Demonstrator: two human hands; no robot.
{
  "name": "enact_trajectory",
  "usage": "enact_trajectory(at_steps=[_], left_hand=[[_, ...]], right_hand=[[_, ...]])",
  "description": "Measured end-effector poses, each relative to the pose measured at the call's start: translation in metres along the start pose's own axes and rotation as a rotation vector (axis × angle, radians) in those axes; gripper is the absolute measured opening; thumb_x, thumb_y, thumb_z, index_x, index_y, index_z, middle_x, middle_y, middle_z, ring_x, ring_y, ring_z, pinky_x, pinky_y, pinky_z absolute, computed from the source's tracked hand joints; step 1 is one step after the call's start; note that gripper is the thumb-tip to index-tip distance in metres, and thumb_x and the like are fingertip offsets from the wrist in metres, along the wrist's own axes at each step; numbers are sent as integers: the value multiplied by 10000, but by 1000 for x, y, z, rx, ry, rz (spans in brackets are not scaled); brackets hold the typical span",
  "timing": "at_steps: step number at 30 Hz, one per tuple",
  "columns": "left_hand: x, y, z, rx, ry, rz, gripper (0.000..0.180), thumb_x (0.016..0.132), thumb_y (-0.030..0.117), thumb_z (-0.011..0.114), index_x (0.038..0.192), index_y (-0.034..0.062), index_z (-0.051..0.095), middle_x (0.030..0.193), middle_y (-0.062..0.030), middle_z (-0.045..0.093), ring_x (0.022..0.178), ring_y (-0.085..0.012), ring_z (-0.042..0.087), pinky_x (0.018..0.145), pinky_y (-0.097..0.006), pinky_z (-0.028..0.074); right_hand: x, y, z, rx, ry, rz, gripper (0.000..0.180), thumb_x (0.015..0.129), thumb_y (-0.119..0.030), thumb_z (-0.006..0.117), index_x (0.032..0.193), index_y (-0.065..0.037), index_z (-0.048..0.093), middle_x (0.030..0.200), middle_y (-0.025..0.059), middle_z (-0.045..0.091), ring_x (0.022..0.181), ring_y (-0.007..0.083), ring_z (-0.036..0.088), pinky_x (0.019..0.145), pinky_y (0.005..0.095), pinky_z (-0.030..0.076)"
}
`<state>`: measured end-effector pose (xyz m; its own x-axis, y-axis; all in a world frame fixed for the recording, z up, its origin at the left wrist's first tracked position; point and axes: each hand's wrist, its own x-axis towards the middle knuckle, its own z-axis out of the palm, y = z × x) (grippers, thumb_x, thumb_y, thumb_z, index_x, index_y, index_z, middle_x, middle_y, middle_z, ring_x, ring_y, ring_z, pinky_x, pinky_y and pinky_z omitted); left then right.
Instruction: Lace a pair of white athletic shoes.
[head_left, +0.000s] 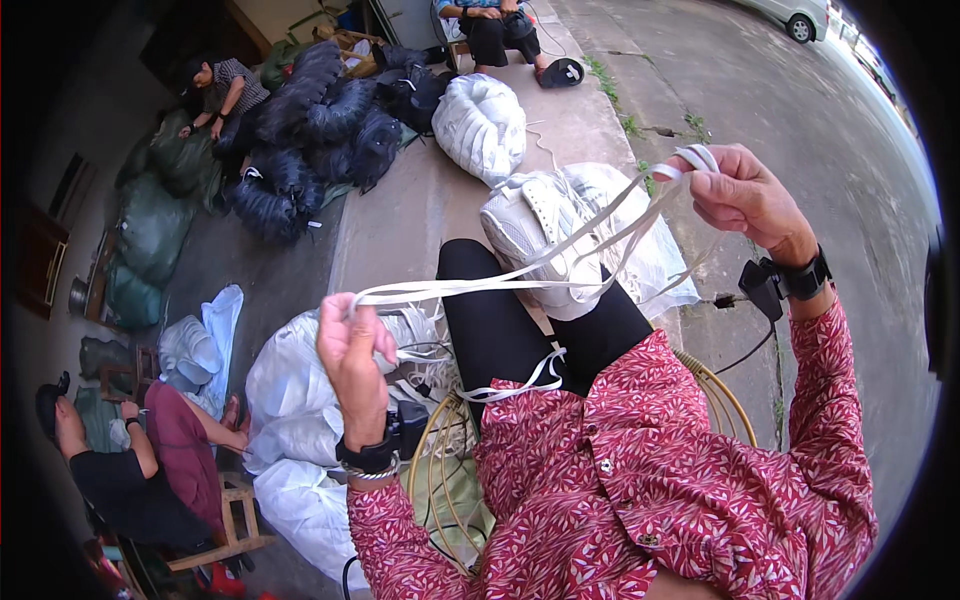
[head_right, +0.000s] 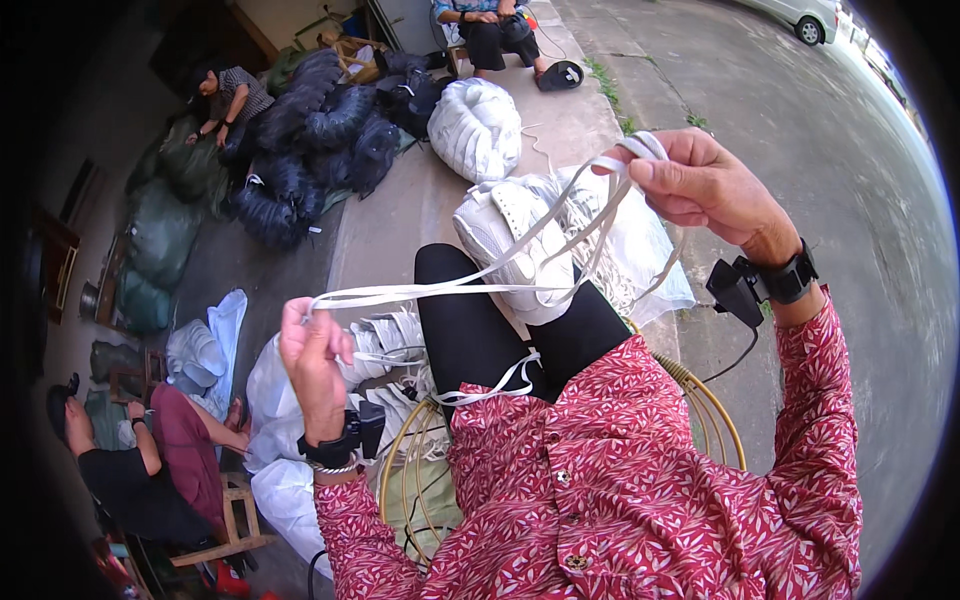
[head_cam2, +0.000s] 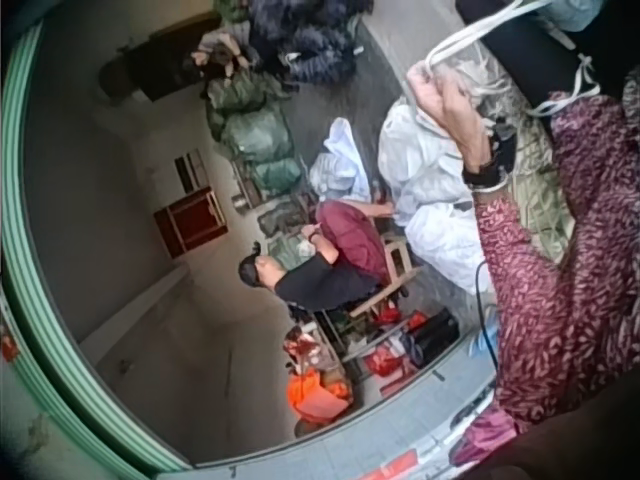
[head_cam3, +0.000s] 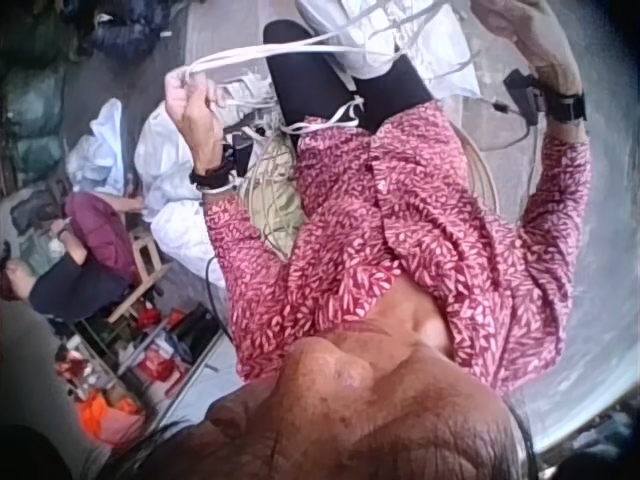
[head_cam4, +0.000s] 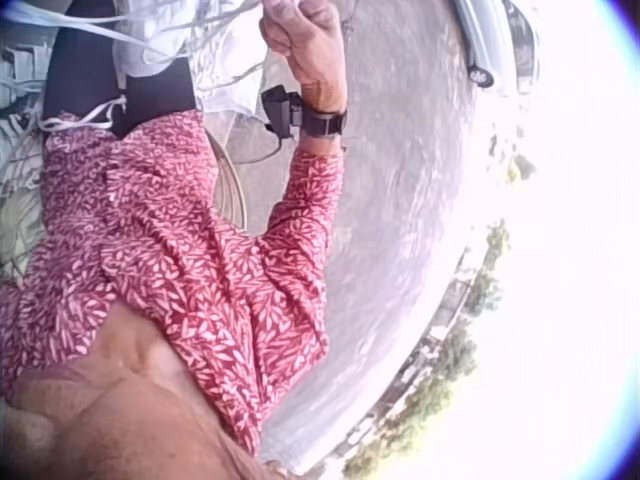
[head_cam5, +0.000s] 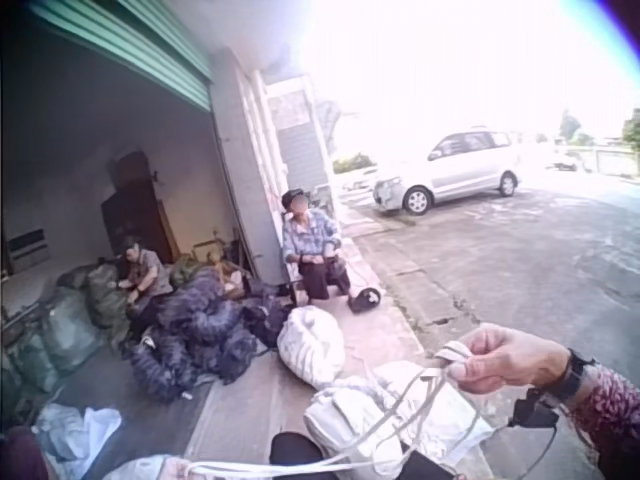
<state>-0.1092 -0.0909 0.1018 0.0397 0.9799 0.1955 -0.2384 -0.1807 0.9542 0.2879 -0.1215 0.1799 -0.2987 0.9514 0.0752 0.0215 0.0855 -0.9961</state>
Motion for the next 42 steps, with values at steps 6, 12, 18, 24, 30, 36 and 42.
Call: enact_trajectory(at_steps=[6,12,18,24,30,36,42], left_hand=[[16,29,-91,131,248,247,75,897,77,505,933,23,467,574,14,389,466,-56,360,448,-204,332],[10,-14,-109,1265,162,-140,653,688,135,706,1272,19,436,1190,-195,529,1085,-299,524,945,-363,385],[-2,6,104,556,-728,311,901,696,221,754,1384,-31,230,1353,-180,404,1286,-258,346,1070,-348,228],[-17,-30,133,397,-963,-130,328,775,62,650,1078,-39,576,783,-38,612,707,-89,567,657,-237,466],[-12,-53,23,584,-538,-337,126,770,-11,600,895,-13,614,661,5,593,568,-27,512,513,-180,397],[-12,-67,-17,670,-547,-459,109,736,21,628,836,-21,616,629,-17,587,552,-56,524,509,-216,416],[-11,-76,31,1010,-703,-142,472,726,158,688,1152,25,535,947,-144,608,853,-242,583,768,-354,464]], right_hand=[[-29,2,-37,-180,-13,7,248,906,-215,567,1000,2,639,517,-84,361,417,19,286,379,192,197],[-42,9,-41,8,96,56,182,896,-176,580,912,-6,640,529,-91,374,418,16,285,378,179,198],[-25,4,34,-246,-324,-24,244,908,-243,564,985,-27,648,593,-83,438,500,8,346,421,188,240],[-38,10,4,-45,-25,119,262,933,-229,514,760,-40,573,521,-94,337,442,8,288,399,194,194],[-117,68,-138,197,629,-24,213,966,-231,421,837,-72,480,528,-85,285,417,11,258,365,174,212],[-117,131,-100,-192,593,386,229,932,-250,493,801,-72,551,583,-39,495,471,51,449,421,192,349],[-64,170,-72,-764,262,361,443,884,-359,551,1168,-20,553,1174,178,562,1055,293,547,888,381,443]])
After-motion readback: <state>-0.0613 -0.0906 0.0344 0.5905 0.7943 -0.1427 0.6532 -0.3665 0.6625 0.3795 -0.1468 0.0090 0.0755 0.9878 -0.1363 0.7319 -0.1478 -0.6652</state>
